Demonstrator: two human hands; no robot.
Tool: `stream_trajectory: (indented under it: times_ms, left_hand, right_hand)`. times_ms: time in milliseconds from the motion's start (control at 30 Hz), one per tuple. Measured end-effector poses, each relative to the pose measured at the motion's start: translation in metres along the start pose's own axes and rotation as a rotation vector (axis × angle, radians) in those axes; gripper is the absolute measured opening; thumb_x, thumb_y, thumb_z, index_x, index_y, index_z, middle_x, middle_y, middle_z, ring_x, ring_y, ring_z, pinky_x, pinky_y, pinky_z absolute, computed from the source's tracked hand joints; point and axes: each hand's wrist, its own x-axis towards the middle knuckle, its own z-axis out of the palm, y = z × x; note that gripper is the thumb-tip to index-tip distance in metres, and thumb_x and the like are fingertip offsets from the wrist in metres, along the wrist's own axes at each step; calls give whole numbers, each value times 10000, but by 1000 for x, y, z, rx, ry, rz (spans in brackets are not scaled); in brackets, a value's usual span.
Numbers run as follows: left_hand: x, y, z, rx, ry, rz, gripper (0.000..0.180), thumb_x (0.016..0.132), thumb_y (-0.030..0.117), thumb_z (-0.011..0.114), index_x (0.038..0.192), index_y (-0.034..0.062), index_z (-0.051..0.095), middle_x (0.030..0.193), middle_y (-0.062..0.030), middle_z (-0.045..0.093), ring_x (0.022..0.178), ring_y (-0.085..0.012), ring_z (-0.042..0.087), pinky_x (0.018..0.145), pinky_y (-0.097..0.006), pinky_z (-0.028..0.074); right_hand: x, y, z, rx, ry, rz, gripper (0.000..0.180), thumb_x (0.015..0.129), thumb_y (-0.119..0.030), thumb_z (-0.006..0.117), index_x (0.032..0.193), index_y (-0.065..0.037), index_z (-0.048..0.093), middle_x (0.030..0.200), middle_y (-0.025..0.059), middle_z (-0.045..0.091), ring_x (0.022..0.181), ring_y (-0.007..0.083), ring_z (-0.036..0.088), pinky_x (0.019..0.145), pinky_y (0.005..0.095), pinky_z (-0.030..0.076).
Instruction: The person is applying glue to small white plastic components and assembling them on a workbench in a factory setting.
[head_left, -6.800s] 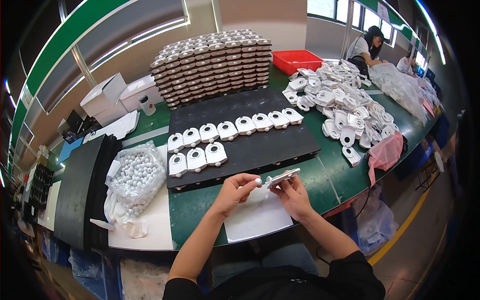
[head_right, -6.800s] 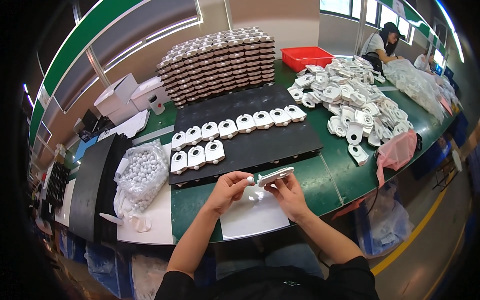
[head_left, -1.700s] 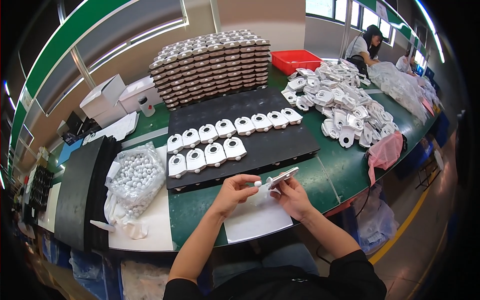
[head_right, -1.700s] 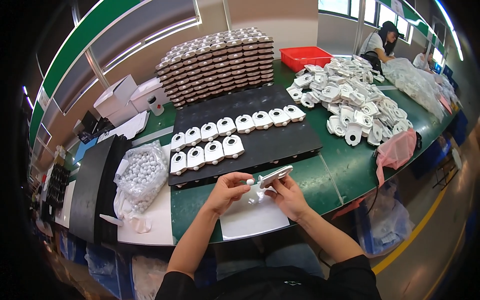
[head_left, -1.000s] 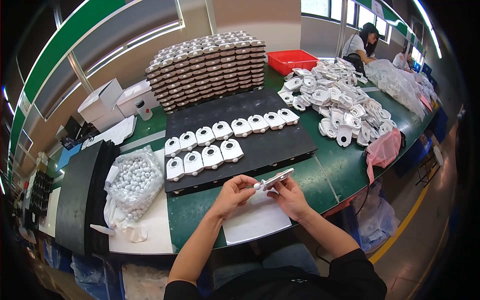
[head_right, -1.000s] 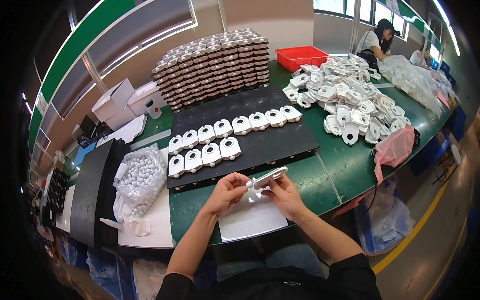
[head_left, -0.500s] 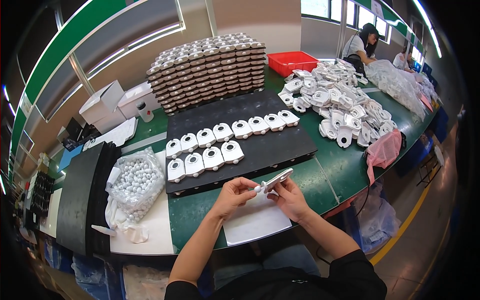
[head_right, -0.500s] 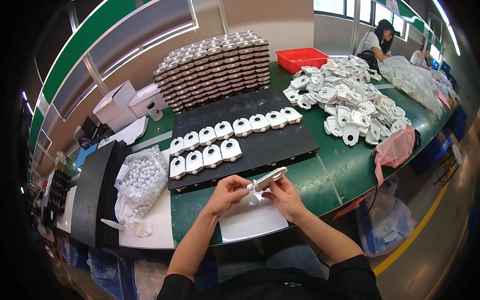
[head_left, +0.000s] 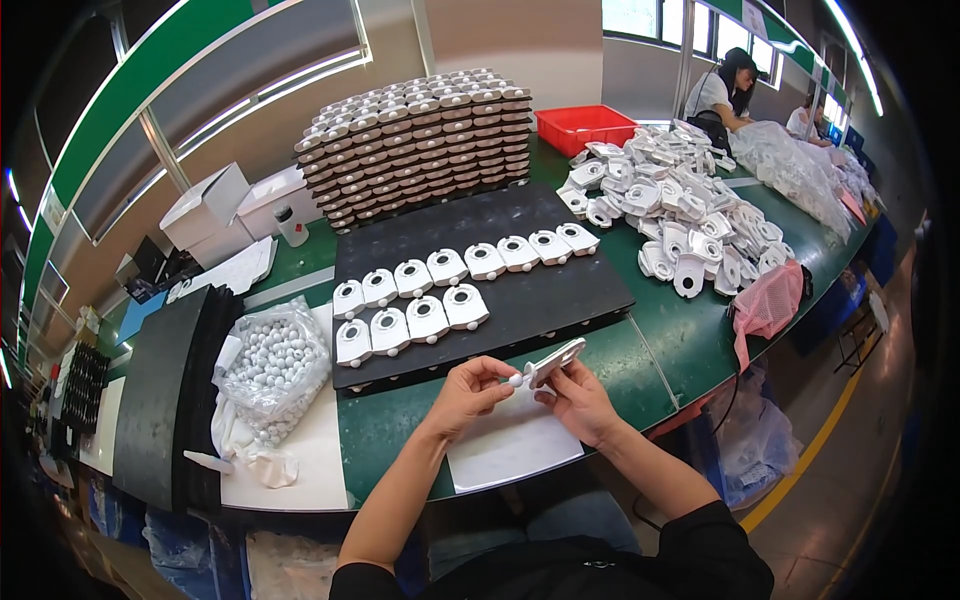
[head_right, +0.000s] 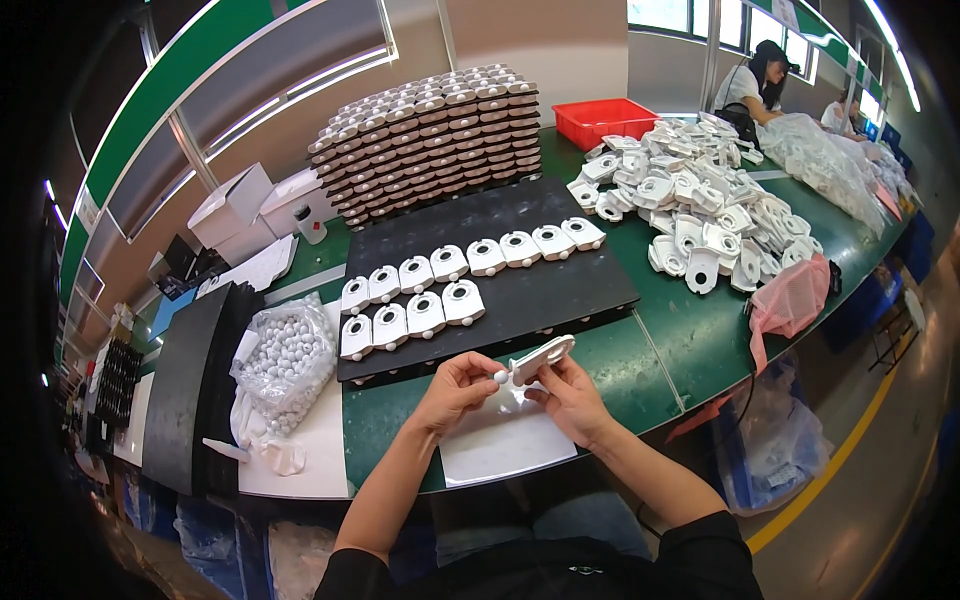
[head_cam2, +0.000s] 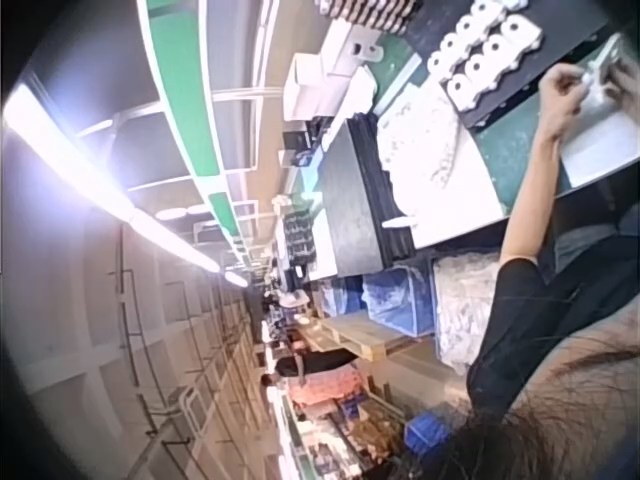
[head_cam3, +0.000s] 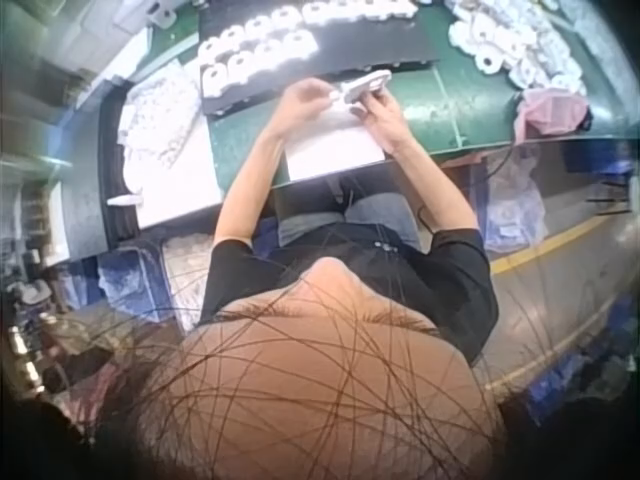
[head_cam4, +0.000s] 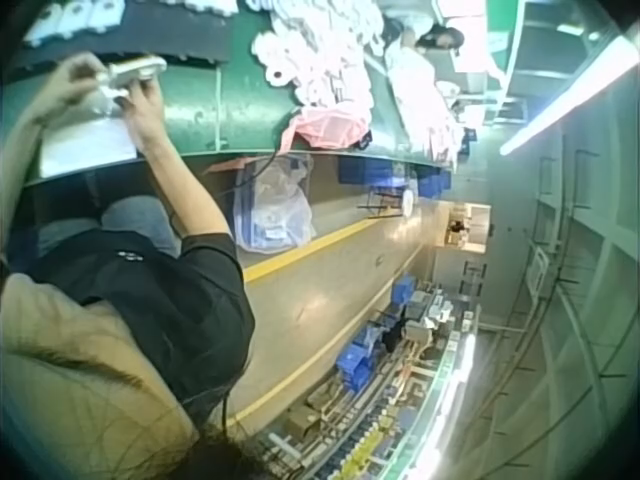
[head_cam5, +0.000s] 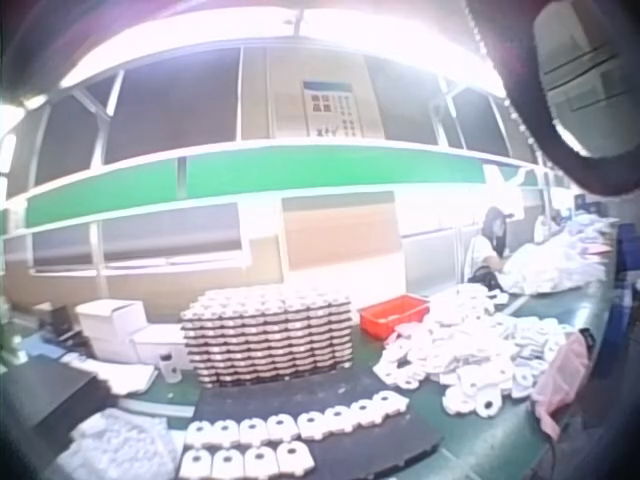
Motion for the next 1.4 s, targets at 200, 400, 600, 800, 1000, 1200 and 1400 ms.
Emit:
stream_trajectory:
  times_ms: [200, 400, 600, 800, 1000, 1200, 1400]
  left_hand:
    - [0, 1, 1, -18, -3, 8, 182, 736, 29, 663, 898, 41, 579, 783, 16, 573, 538, 1, 388, 435, -147, 249]
    - [-1, 1, 0, 32, -14, 8, 166, 750, 33, 650, 905, 42, 592, 773, 22, 581, 578, 2, 443, 467, -140, 297]
    - [0, 0, 1, 54, 12, 2, 193, 716, 33, 684, 890, 41, 600, 767, 17, 594, 576, 1, 454, 474, -145, 315]
    - [4, -5, 1, 140, 133, 193, 349, 622, -57, 710, 884, 78, 522, 742, 42, 490, 561, 4, 444, 461, -135, 317]
    - [6, 1, 5, 55, 265, 123, 354, 666, -55, 679, 929, 82, 487, 705, 41, 471, 513, -11, 400, 408, -169, 264]
    - [5, -7, -14, -297, 147, 27, 263, 760, 45, 650, 968, 62, 490, 756, 13, 515, 558, -34, 432, 454, -169, 300]
    - [8, -3, -7, -580, 153, -32, 310, 702, -133, 488, 958, 42, 483, 915, -76, 516, 825, -158, 505, 692, -225, 423]
  right_hand:
    - [1, 3, -4, 3, -19, 4, 174, 920, -144, 449, 1091, -112, 457, 1054, 13, 524, 956, 119, 506, 788, 294, 423]
    - [0, 2, -3, -4, -2, -1, 173, 919, -144, 451, 1089, -115, 459, 1049, 12, 526, 945, 116, 507, 779, 290, 425]
    - [1, 3, -1, -7, 4, 0, 177, 917, -146, 456, 1091, -117, 460, 1031, 13, 534, 937, 109, 511, 763, 276, 429]
    - [2, 3, 2, -133, 20, -28, 184, 908, -145, 483, 1076, -74, 459, 938, 14, 532, 796, 87, 504, 685, 230, 428]
    - [32, -40, 22, -591, -98, -213, 202, 865, -97, 524, 1055, -34, 503, 869, 8, 559, 719, 57, 487, 652, 208, 409]
    - [100, -66, 12, -1040, 35, -288, 343, 790, -105, 578, 1089, 40, 496, 728, 63, 601, 676, 88, 563, 556, 224, 423]
    - [158, -44, -24, -1222, 79, -222, 336, 780, -133, 600, 1047, 68, 564, 735, 64, 609, 637, 82, 516, 577, 227, 415]
